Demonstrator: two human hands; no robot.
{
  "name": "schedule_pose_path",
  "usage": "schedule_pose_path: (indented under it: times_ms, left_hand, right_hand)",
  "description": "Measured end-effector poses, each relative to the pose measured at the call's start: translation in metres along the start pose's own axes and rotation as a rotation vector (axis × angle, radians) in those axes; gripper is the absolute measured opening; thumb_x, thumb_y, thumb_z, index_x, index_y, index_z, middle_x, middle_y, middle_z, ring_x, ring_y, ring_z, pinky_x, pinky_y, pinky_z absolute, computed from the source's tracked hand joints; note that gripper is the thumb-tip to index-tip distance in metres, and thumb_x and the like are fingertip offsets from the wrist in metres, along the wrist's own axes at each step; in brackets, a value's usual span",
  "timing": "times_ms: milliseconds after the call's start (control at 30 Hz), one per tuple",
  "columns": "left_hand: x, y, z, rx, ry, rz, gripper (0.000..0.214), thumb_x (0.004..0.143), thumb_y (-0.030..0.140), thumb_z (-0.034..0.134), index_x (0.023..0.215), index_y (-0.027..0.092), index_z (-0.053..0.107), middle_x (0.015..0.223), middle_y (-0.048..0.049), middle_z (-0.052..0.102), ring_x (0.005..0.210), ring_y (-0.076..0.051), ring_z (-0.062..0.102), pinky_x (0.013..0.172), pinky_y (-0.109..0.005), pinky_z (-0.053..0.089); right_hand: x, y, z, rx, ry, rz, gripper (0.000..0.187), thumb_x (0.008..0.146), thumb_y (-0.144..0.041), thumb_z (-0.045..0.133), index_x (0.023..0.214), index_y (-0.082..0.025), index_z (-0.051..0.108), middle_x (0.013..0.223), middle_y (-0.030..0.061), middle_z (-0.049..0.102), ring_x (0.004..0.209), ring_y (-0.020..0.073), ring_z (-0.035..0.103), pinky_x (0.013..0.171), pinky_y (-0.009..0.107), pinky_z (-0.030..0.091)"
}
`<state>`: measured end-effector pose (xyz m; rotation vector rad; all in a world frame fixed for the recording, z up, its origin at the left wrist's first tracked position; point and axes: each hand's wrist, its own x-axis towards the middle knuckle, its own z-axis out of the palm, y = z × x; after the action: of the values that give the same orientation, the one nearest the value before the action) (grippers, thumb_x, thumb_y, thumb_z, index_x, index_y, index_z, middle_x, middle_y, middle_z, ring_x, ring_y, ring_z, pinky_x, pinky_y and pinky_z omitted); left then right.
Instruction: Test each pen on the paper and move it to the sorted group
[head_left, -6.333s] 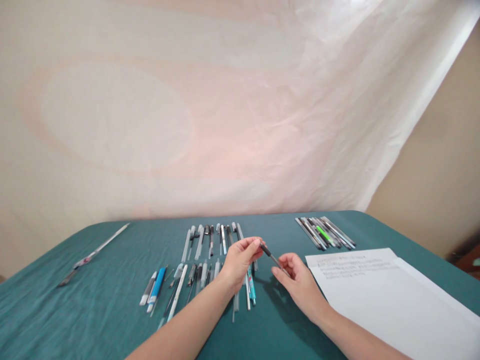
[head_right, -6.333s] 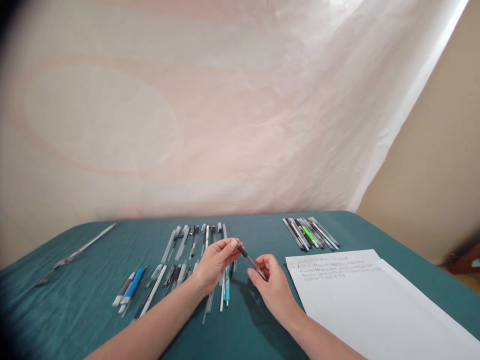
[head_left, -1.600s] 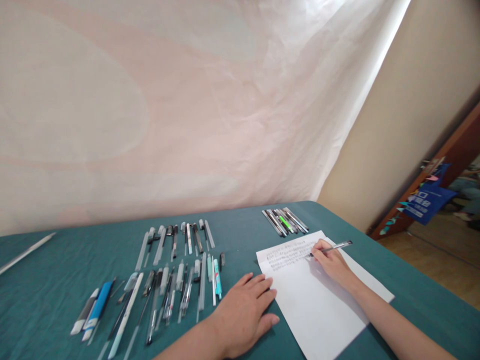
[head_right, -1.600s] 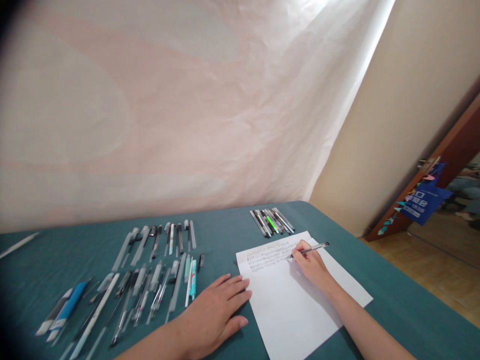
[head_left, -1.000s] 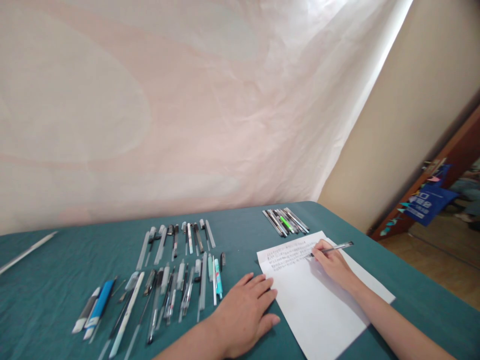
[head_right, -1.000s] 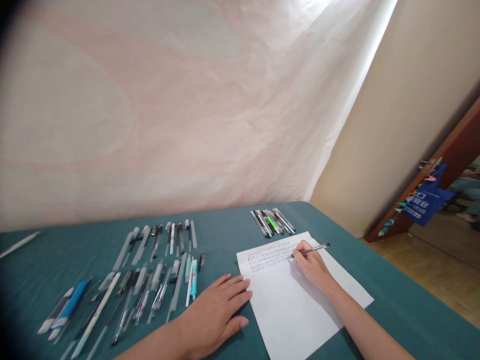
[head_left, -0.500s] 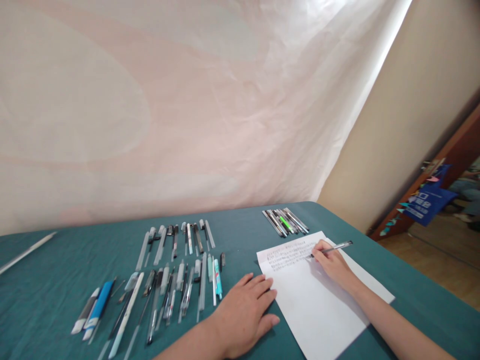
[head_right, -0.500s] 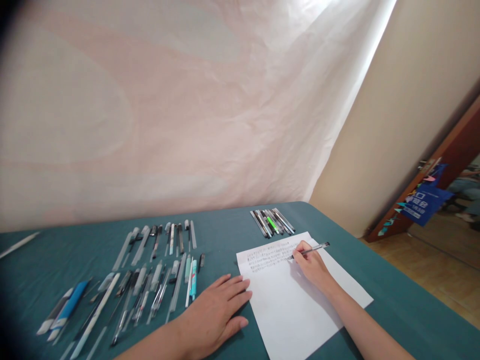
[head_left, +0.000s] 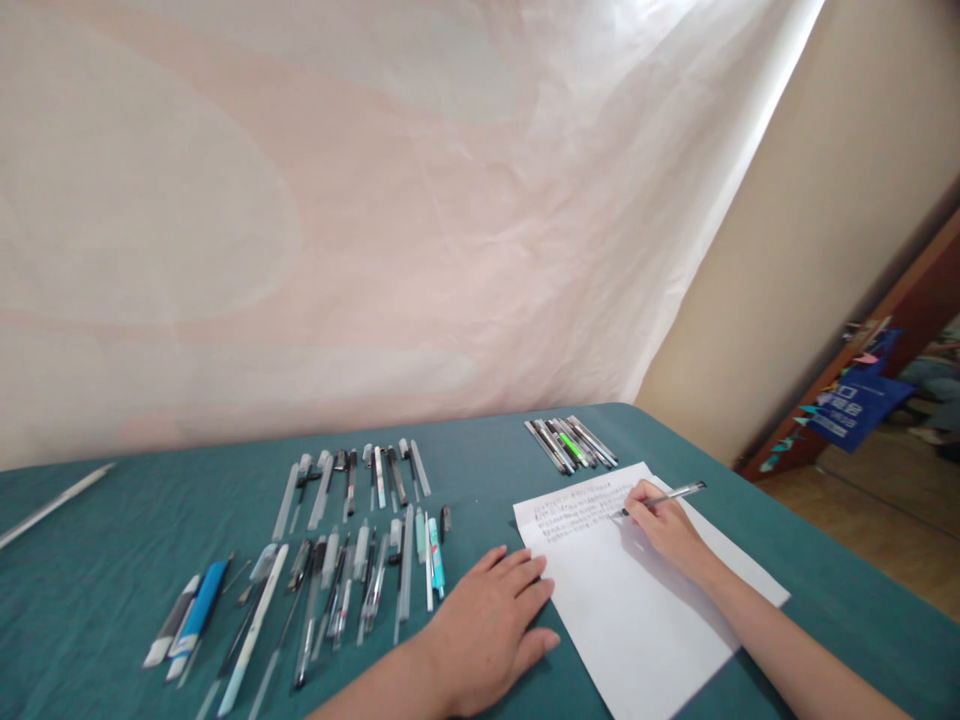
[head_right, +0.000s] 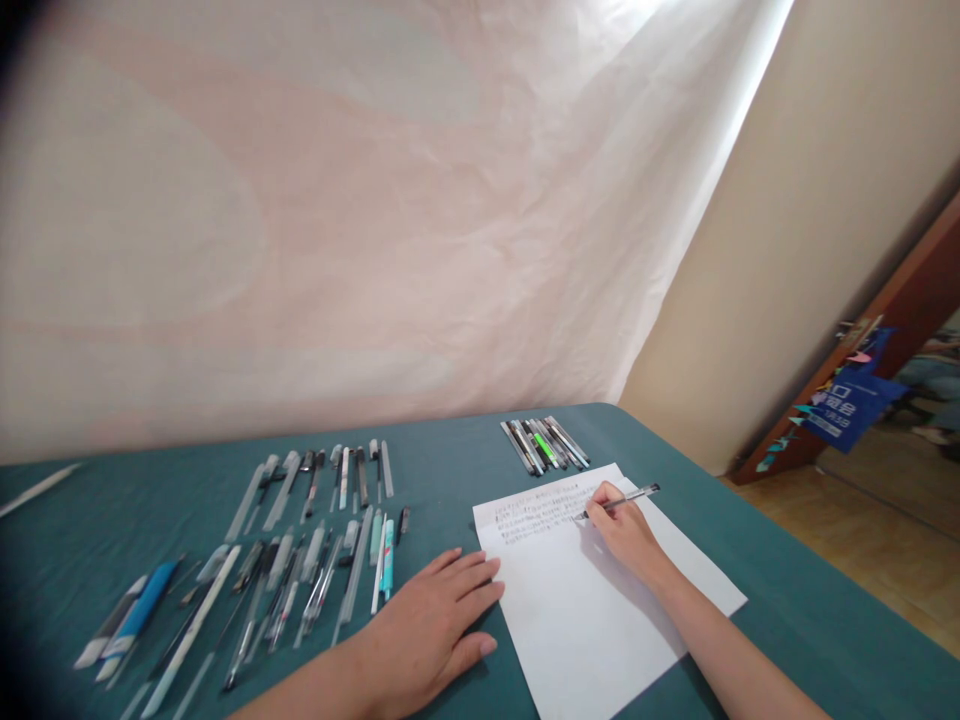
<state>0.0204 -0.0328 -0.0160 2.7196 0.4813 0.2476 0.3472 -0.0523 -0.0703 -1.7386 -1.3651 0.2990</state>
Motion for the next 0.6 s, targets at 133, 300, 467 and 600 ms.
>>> schedule_pose_path:
  times_ms: [133, 300, 467, 600]
  left_hand:
    - [0.0001, 0.0012, -0.0009, -0.007, -0.001, 0.001, 0.048, 0.089, 0.047, 0.026, 0.129, 0.024, 0.039, 0.137, -0.0048, 0.037, 0.126, -0.022, 0.031, 0.105, -0.039, 0.018]
    - [0.0008, 0.0009, -0.0024, -0.007, -0.004, -0.006, 0.048, 0.088, 0.048, 0.026, 0.129, 0.025, 0.039, 0.137, -0.0046, 0.037, 0.126, -0.022, 0.031, 0.105, -0.039, 0.019]
    - [-0.0003, 0.0008, -0.0008, 0.001, 0.002, 0.011, 0.048, 0.088, 0.048, 0.025, 0.129, 0.025, 0.039, 0.136, -0.0049, 0.038, 0.125, -0.022, 0.032, 0.105, -0.039, 0.019]
    - [0.0017, 0.0022, 0.0001, 0.072, 0.051, -0.004, 0.045, 0.088, 0.046, 0.030, 0.124, 0.022, 0.043, 0.131, -0.0066, 0.044, 0.121, -0.023, 0.037, 0.102, -0.039, 0.023]
  right_hand:
    - [0.0000, -0.0027, -0.0007, -0.007, 0.019, -0.002, 0.014, 0.071, -0.027, 0.047, 0.058, -0.020, 0.048, 0.051, -0.0043, 0.046, 0.051, 0.0130, 0.042, 0.052, 0.025, 0.033]
    - [-0.0008, -0.0029, -0.0002, 0.007, 0.025, 0.006, 0.016, 0.072, -0.028, 0.047, 0.058, -0.020, 0.047, 0.053, -0.0044, 0.045, 0.053, 0.0127, 0.043, 0.052, 0.025, 0.033]
    - [-0.0028, 0.0008, 0.0007, 0.098, 0.011, 0.052, 0.018, 0.075, -0.031, 0.047, 0.061, -0.020, 0.046, 0.052, -0.0060, 0.041, 0.048, 0.0108, 0.039, 0.048, 0.023, 0.032]
    - [-0.0041, -0.0043, -0.0013, 0.074, 0.000, 0.069, 0.020, 0.077, -0.035, 0.048, 0.062, -0.020, 0.046, 0.050, -0.0060, 0.040, 0.046, 0.0108, 0.038, 0.047, 0.023, 0.031]
